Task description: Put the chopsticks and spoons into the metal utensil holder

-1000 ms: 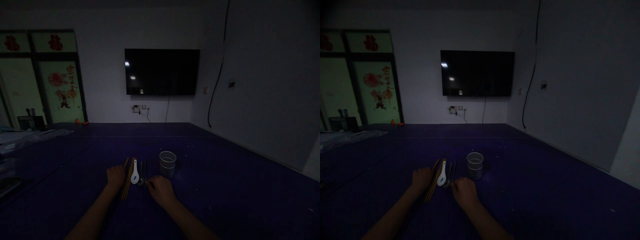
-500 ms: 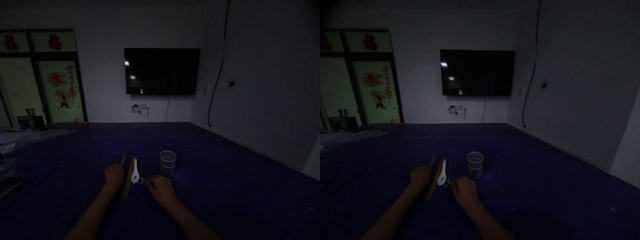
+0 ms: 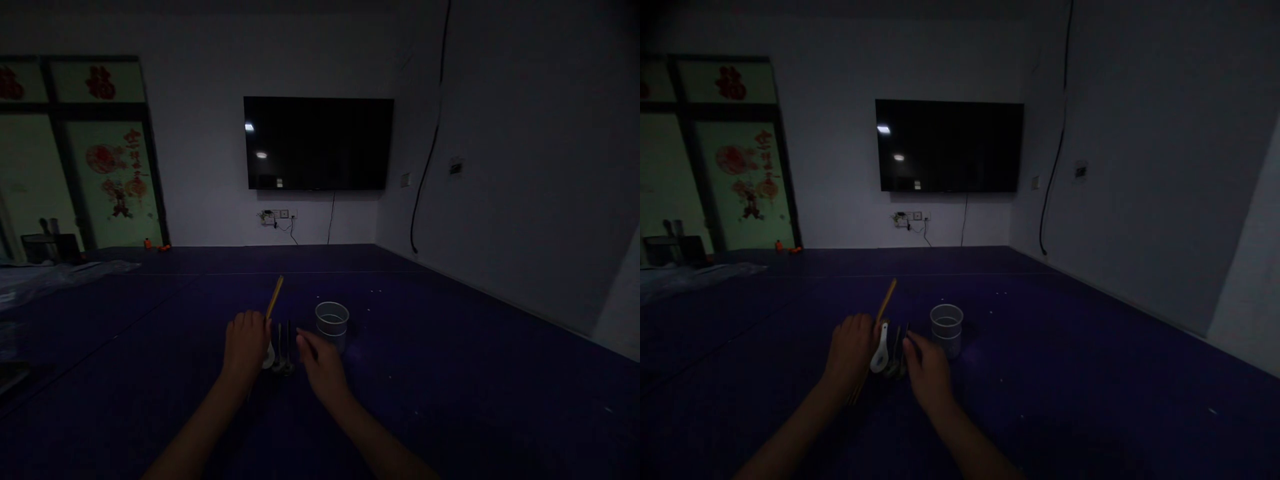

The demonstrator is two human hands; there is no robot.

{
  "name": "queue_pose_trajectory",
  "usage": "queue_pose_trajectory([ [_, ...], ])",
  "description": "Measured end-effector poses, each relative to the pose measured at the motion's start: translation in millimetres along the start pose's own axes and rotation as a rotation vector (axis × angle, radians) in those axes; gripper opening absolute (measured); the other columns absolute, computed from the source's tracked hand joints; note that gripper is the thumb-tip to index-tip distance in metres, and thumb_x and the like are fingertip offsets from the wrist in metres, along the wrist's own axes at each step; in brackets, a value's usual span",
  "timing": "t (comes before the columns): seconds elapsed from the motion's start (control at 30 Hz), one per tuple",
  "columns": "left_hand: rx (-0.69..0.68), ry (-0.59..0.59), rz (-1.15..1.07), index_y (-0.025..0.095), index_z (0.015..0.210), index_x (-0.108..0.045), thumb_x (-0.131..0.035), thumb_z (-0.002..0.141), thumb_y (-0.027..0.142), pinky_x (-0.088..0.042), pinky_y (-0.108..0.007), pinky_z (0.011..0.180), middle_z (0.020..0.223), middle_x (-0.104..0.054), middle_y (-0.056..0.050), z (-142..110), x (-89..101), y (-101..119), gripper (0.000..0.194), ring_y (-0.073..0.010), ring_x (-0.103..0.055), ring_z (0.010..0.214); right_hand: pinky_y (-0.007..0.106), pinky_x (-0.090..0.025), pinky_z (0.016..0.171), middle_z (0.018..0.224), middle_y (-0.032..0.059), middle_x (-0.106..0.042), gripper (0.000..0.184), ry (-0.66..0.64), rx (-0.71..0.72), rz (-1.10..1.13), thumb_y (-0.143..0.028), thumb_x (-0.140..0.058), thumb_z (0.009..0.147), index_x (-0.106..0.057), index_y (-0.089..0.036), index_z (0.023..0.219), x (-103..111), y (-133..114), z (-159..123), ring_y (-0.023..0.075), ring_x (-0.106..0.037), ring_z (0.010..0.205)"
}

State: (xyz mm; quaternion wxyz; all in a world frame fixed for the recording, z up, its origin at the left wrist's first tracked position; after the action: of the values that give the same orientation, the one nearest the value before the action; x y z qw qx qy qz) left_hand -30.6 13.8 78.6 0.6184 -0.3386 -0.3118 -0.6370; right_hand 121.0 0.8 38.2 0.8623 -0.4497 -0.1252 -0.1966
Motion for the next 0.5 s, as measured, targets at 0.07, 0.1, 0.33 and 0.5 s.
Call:
queue_pose_trajectory([
  [0.07, -0.119, 0.060, -0.058, 0.015, 0.089, -0.059, -0.031, 0.093, 0.031, -0.039, -0.037, 0.079, 0.087, -0.060, -0.011, -7, 1.2, 17, 0.033, -0.0247, -0.052, 0.089, 0.028, -0.047, 0.063, 0.070, 0.0029, -0.067, 0.049, 0.025, -0.014, 0.138, -0.052, -0.035, 0.090, -0.065, -0.018, 0.109, 2, -6, 0, 0.0167, -0.060, 0.064],
  [0.1, -0.183, 0.096, -0.082, 0.016, 0.087, -0.058, -0.031, 0.093, 0.031, -0.039, -0.037, 0.079, 0.088, -0.060, -0.011, -12, 0.9, 24, 0.032, -0.0239, -0.052, 0.089, 0.027, -0.046, 0.060, 0.065, 0.0015, -0.064, 0.049, 0.036, -0.019, 0.198, -0.053, -0.036, 0.090, -0.066, -0.018, 0.106, 4, -8, 0, 0.0159, -0.058, 0.060],
  [0.33, -0.493, 0.261, -0.191, 0.018, 0.085, -0.056, -0.029, 0.095, 0.030, -0.042, -0.039, 0.078, 0.079, -0.057, -0.006, -35, -2.6, 53, 0.032, -0.0204, -0.051, 0.078, 0.028, -0.047, 0.064, 0.069, 0.0046, -0.063, 0.048, 0.156, -0.105, 0.400, -0.057, -0.042, 0.085, -0.066, -0.016, 0.083, 9, -14, -5, 0.0175, -0.058, 0.068],
  [0.5, -0.560, 0.319, -0.295, 0.018, 0.091, -0.058, -0.028, 0.094, 0.041, -0.039, -0.038, 0.082, 0.086, -0.060, -0.008, -33, -6.3, 31, 0.038, -0.0216, -0.052, 0.085, 0.024, -0.039, 0.048, 0.056, -0.0012, -0.052, 0.048, 0.329, -0.133, 0.459, -0.060, -0.042, 0.083, -0.060, -0.017, 0.072, 22, -14, -3, 0.0135, -0.050, 0.052],
])
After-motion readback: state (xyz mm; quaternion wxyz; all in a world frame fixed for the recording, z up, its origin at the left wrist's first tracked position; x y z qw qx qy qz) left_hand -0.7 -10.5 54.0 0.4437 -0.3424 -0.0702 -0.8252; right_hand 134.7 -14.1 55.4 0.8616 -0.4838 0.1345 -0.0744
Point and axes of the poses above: each hand's wrist, its own z-axis towards the middle knuckle, its own x-axis out of the back of the hand, y = z × x, the point moved 3 cm from there along z, towards the middle knuckle
